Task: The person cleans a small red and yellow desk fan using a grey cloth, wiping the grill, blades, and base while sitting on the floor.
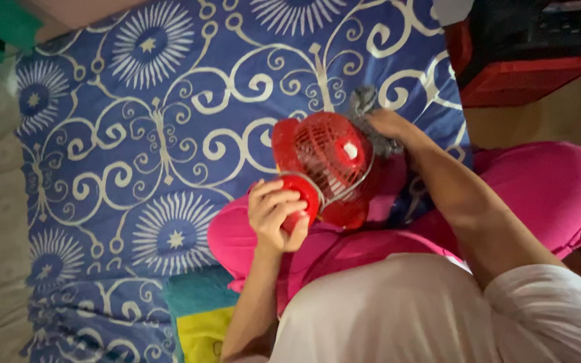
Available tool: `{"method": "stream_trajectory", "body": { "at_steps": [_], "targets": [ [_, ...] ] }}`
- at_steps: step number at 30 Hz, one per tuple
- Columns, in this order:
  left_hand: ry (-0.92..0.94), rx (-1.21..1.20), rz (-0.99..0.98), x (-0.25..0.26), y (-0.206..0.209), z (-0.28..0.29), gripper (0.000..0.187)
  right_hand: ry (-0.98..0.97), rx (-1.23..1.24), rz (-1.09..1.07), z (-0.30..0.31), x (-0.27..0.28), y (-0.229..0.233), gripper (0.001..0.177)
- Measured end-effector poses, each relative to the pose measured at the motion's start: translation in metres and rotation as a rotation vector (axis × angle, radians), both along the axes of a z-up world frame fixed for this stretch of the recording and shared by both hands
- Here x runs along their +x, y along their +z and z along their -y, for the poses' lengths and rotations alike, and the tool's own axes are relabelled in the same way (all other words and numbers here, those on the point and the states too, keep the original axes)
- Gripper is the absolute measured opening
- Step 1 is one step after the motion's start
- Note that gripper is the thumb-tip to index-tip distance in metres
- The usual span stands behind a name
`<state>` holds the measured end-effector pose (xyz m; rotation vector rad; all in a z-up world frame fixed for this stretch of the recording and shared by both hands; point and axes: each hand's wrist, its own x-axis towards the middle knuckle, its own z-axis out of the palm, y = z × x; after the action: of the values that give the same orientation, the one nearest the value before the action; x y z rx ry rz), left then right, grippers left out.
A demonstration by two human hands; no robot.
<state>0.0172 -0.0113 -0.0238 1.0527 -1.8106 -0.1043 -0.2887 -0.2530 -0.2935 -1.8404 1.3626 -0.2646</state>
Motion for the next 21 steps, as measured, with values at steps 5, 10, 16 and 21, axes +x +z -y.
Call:
{"method": "stream_trajectory", "body": {
  "at_steps": [5, 10, 16, 21],
  "targets": [
    [0.025, 0.026, -0.035, -0.02, 0.018, 0.012, 0.013, 0.294, -0.428, -0.173, -0.006, 0.015, 0.017, 0.032],
    [0.044, 0.042, -0.006, -0.037, 0.027, 0.03, 0.013, 0.115, -0.395, -0.075, -0.063, 0.034, 0.178, 0.036],
    [-0.046, 0.088, 0.126, -0.047, 0.049, 0.058, 0.029, 0.175, -0.658, 0.288, -0.104, 0.038, 0.225, 0.047],
    [-0.303, 0.047, 0.335, -0.034, 0.067, 0.069, 0.064, -0.541, 0.184, 0.419, -0.072, -0.009, 0.107, 0.066]
  ]
}}
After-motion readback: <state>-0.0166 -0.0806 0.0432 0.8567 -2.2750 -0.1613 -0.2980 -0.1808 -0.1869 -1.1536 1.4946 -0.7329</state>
